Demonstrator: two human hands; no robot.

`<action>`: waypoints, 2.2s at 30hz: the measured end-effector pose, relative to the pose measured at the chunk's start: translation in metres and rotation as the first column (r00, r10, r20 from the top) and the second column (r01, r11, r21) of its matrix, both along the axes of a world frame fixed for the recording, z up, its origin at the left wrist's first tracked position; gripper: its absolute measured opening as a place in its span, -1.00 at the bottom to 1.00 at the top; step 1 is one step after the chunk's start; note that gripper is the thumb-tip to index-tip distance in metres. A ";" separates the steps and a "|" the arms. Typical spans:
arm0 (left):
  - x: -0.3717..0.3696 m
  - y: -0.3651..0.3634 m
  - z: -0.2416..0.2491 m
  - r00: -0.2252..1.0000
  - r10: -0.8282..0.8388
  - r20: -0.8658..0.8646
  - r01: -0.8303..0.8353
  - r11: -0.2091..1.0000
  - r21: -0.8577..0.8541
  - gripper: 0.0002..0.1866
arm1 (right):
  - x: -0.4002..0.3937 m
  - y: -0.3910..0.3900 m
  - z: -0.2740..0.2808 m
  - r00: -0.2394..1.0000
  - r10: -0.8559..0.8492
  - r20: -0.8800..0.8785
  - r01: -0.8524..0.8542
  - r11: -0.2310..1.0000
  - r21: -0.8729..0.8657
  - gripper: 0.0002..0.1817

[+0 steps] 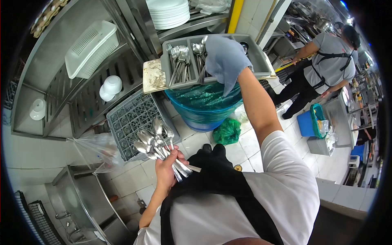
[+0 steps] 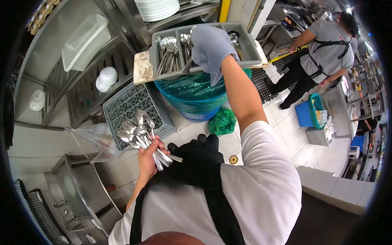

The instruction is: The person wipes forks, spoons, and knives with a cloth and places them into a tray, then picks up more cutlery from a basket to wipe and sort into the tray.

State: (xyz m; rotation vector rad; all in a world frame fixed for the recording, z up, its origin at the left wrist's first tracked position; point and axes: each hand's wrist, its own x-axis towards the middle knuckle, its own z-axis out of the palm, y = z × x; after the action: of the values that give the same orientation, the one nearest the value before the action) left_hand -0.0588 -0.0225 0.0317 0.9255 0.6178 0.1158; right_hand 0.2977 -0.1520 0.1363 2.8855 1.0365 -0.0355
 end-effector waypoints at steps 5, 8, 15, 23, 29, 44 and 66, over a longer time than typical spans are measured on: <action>0.000 0.010 0.000 1.000 0.009 0.015 -0.009 1.000 -0.021 -0.80 | -0.030 0.021 -0.030 1.000 -0.004 -0.019 0.001 0.994 -0.113 -0.77; 0.000 0.017 -0.005 1.000 0.013 0.018 -0.013 0.999 -0.041 -0.79 | -0.036 0.040 -0.042 1.000 -0.023 -0.015 0.020 0.986 -0.165 -0.72; 0.005 0.026 -0.009 1.000 -0.016 0.013 0.017 0.996 -0.086 -0.80 | 0.001 0.062 -0.067 0.972 -0.231 -0.039 0.230 0.973 -0.021 -0.59; 0.008 0.041 -0.006 1.000 0.011 0.018 -0.011 1.000 -0.007 -0.81 | 0.026 0.084 -0.074 0.638 -0.626 -0.449 0.766 0.452 0.458 -0.65; -0.003 0.051 -0.014 0.997 -0.071 -0.001 0.071 0.995 -0.068 -0.76 | -0.003 0.017 -0.049 0.951 -0.258 -0.169 0.309 0.814 0.492 -0.50; 0.035 0.079 0.004 0.993 -0.102 0.057 0.097 0.992 0.083 -0.77 | -0.151 -0.066 -0.020 0.982 -0.048 0.182 -0.058 0.841 0.537 -0.51; 0.059 0.058 0.011 0.980 -0.190 -0.053 0.197 0.957 0.212 -0.82 | -0.199 -0.070 -0.059 0.895 0.244 -0.372 0.325 0.215 0.921 -0.75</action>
State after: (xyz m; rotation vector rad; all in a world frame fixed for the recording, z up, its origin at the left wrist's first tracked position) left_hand 0.0005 0.0351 0.0425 1.1961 0.5478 -0.0076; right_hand 0.0984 -0.2222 0.0774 4.2944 1.4217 -0.0685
